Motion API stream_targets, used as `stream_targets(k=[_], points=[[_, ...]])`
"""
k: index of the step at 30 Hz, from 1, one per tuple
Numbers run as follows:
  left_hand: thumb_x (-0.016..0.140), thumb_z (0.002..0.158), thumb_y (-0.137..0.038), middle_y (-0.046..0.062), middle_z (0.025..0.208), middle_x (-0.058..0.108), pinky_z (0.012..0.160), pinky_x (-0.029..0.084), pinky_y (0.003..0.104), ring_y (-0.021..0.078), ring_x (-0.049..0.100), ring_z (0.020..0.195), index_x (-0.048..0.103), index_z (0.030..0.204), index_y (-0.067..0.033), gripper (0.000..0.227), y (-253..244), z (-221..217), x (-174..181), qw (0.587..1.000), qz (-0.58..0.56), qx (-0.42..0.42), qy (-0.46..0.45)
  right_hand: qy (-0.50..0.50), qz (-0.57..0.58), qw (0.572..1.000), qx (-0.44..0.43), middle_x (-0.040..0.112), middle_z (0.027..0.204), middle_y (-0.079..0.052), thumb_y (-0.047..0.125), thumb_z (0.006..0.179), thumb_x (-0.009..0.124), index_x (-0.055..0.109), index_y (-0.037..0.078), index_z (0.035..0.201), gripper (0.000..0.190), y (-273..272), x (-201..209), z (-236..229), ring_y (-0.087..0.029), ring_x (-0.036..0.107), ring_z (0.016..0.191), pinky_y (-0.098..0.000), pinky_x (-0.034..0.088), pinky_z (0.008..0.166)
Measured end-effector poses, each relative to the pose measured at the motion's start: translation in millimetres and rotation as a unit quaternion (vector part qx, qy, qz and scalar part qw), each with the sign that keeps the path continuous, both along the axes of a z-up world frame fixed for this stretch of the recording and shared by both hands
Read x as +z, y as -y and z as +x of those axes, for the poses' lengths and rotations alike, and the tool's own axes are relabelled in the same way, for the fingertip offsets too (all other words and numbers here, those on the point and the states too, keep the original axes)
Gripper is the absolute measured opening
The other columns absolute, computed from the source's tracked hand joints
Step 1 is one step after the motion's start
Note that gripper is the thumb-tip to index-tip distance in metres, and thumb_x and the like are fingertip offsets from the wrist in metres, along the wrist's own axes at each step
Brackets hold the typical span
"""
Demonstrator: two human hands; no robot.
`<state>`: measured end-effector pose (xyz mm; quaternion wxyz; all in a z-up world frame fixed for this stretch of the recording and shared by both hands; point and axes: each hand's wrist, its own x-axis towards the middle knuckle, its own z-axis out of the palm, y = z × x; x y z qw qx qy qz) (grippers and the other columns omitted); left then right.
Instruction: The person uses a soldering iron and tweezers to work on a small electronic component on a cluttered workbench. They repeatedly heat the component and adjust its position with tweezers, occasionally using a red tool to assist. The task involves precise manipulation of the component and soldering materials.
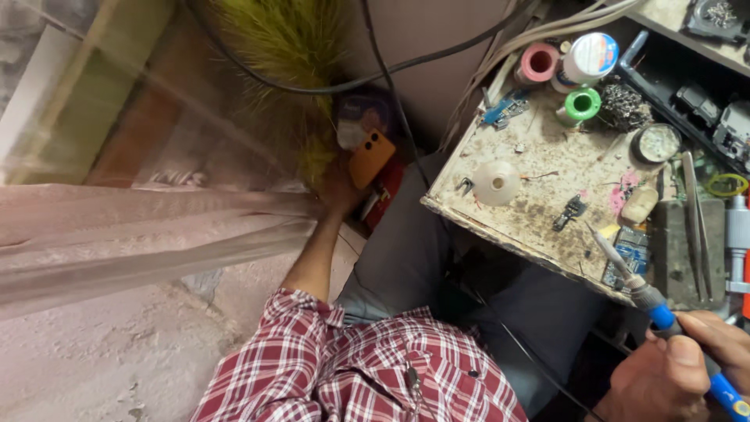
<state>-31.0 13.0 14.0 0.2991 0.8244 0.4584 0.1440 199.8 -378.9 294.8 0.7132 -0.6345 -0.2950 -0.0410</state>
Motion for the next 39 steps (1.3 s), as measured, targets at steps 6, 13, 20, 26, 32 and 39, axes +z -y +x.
stream_targets(k=[6, 13, 20, 26, 32, 39], points=[[0.083, 0.079, -0.052, 0.022, 0.141, 0.049, 0.104, 0.042, 0.056, 0.0406, 0.046, 0.13, 0.043, 0.147, -0.0048, 0.092, 38, 4, -14, 0.997, -0.026, -0.052, -0.058, -0.017, -0.008, 1.0, 0.006, 0.053, 0.092, -0.012, 0.014, 0.105, 0.071, 0.058, -0.008, 0.107, 0.026, 2, 2, 1, -0.016, 0.053, 0.073, -0.023, 0.047, 0.072], [0.079, 0.08, -0.05, 0.024, 0.138, 0.051, 0.103, 0.043, 0.056, 0.0417, 0.048, 0.129, 0.045, 0.142, -0.0037, 0.085, 43, 10, -31, 0.996, 0.003, -0.069, -0.054, -0.01, -0.019, 1.0, -0.007, 0.055, 0.097, -0.014, 0.012, 0.106, 0.07, 0.057, -0.008, 0.108, 0.023, -2, 7, -5, -0.016, 0.053, 0.075, -0.0235, 0.048, 0.073], [0.086, 0.076, -0.035, 0.027, 0.139, 0.048, 0.107, 0.041, 0.053, 0.0457, 0.045, 0.13, 0.043, 0.144, -0.0005, 0.088, 42, 25, -22, 0.999, -0.016, -0.035, 0.009, -0.02, -0.015, 1.0, 0.016, 0.055, 0.097, -0.016, 0.008, 0.107, 0.069, 0.058, -0.01, 0.108, 0.021, -2, 14, -7, -0.018, 0.055, 0.077, -0.0245, 0.049, 0.076], [0.083, 0.081, -0.029, 0.023, 0.149, 0.047, 0.111, 0.045, 0.049, 0.0419, 0.048, 0.136, 0.042, 0.148, -0.0012, 0.083, 37, 7, -18, 0.999, 0.007, -0.038, 0.036, -0.013, -0.039, 0.999, 0.002, 0.058, 0.098, -0.018, 0.006, 0.105, 0.067, 0.059, -0.011, 0.108, 0.019, -4, 21, -11, -0.019, 0.057, 0.077, -0.0245, 0.049, 0.075], [0.087, 0.077, -0.028, 0.023, 0.149, 0.044, 0.11, 0.044, 0.048, 0.0418, 0.046, 0.135, 0.036, 0.149, -0.0012, 0.092, 35, 8, -10, 0.998, -0.026, -0.046, -0.043, -0.004, -0.038, 0.999, -0.012, 0.059, 0.097, -0.019, 0.008, 0.102, 0.068, 0.06, -0.011, 0.106, 0.02, -9, 24, -12, -0.019, 0.057, 0.075, -0.0236, 0.048, 0.072], [0.09, 0.072, -0.026, 0.025, 0.15, 0.04, 0.11, 0.042, 0.048, 0.0436, 0.042, 0.136, 0.028, 0.152, 0.0, 0.105, 37, 4, -4, 0.998, -0.033, -0.042, -0.027, -0.011, -0.024, 1.0, -0.008, 0.059, 0.098, -0.018, 0.008, 0.1, 0.068, 0.061, -0.011, 0.106, 0.021, -11, 26, -13, -0.019, 0.057, 0.076, -0.0238, 0.048, 0.073]])
